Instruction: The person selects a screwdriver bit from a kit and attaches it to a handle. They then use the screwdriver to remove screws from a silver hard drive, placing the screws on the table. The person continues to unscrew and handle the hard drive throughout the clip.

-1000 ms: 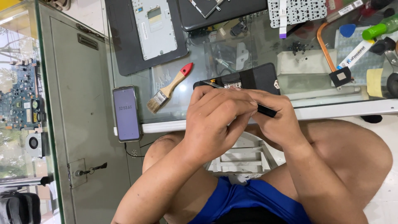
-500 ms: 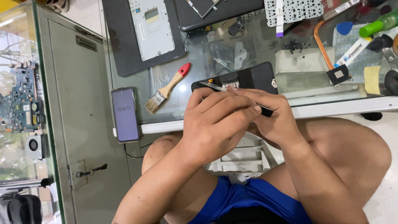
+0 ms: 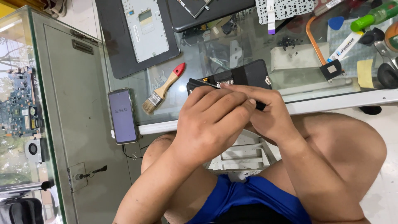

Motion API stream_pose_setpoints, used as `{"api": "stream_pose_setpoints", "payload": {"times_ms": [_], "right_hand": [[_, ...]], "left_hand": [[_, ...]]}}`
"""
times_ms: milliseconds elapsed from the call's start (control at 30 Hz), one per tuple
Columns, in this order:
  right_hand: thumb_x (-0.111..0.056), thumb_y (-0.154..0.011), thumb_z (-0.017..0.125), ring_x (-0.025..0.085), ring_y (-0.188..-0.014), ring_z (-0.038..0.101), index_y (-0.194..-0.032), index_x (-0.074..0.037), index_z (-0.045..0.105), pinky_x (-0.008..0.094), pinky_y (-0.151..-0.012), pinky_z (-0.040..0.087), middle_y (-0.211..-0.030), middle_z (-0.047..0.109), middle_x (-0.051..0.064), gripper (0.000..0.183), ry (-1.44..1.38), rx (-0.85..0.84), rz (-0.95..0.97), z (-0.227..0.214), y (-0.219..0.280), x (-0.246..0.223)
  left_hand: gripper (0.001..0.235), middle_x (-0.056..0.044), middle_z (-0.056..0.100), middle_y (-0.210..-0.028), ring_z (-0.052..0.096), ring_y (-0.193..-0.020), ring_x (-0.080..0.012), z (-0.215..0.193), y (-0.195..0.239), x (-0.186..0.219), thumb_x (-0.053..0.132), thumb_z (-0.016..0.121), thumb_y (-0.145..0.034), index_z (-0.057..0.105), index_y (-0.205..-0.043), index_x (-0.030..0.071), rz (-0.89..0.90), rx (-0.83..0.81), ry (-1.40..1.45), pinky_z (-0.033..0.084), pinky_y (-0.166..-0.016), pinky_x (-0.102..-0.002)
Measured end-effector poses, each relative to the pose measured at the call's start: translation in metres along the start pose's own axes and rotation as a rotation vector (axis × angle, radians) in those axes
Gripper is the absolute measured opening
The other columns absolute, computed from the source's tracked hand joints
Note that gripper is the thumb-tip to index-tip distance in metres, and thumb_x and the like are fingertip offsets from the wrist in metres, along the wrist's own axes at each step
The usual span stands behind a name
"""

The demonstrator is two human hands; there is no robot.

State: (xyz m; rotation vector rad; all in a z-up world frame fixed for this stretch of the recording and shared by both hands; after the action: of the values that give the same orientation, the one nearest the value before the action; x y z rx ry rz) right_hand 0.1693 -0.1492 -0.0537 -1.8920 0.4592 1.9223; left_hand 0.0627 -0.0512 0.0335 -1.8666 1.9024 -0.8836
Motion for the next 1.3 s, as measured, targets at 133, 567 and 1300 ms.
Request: {"api": "stream_pose_setpoints", "payload": {"times_ms": [133,567,1300], "right_hand": [[-0.007,-0.096,0.056,0.028,-0.124,0.067,-0.129,0.0,0.066,0.039,-0.109,0.054,-0.13,0.07,0.016,0.036,0.162,0.029,-0.244,-0.001,0.0,0.008],[0.003,-0.098,0.063,0.039,-0.109,0.073,-0.107,0.001,0.051,0.042,-0.096,0.063,-0.116,0.068,0.031,0.015,-0.103,0.316,-0.508,0.015,0.006,0.058],[-0.006,-0.097,0.073,0.021,-0.082,0.062,-0.112,0.001,0.061,0.027,-0.076,0.055,-0.097,0.063,0.018,0.021,-0.289,0.462,-0.542,0.037,-0.027,0.033]], "left_hand": [[0.021,-0.004,0.07,-0.096,0.066,-0.082,-0.0215,0.002,0.001,-0.001,-0.001,0.06,-0.103,0.058,-0.084,0.008,0.018,-0.008,0.035,0.047,-0.079,-0.035],[0.017,-0.004,0.073,-0.096,0.075,-0.096,-0.0235,0.007,0.005,-0.003,0.001,0.061,-0.102,0.068,-0.088,0.008,0.033,0.046,0.01,0.059,-0.083,-0.035],[0.008,-0.013,0.072,-0.1,0.073,-0.091,-0.029,0.001,0.003,-0.027,-0.006,0.064,-0.099,0.065,-0.101,0.002,-0.244,0.185,0.208,0.06,-0.094,-0.043]]}}
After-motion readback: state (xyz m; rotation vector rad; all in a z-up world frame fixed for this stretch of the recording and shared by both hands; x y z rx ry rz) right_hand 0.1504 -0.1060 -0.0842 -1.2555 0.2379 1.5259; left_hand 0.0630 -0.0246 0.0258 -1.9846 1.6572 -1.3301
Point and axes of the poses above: each hand's wrist, its own y-axis away from the middle knuckle, its own z-axis out of the palm, x = y × z, the point moved 1 cm from there along -y, towards the middle knuckle
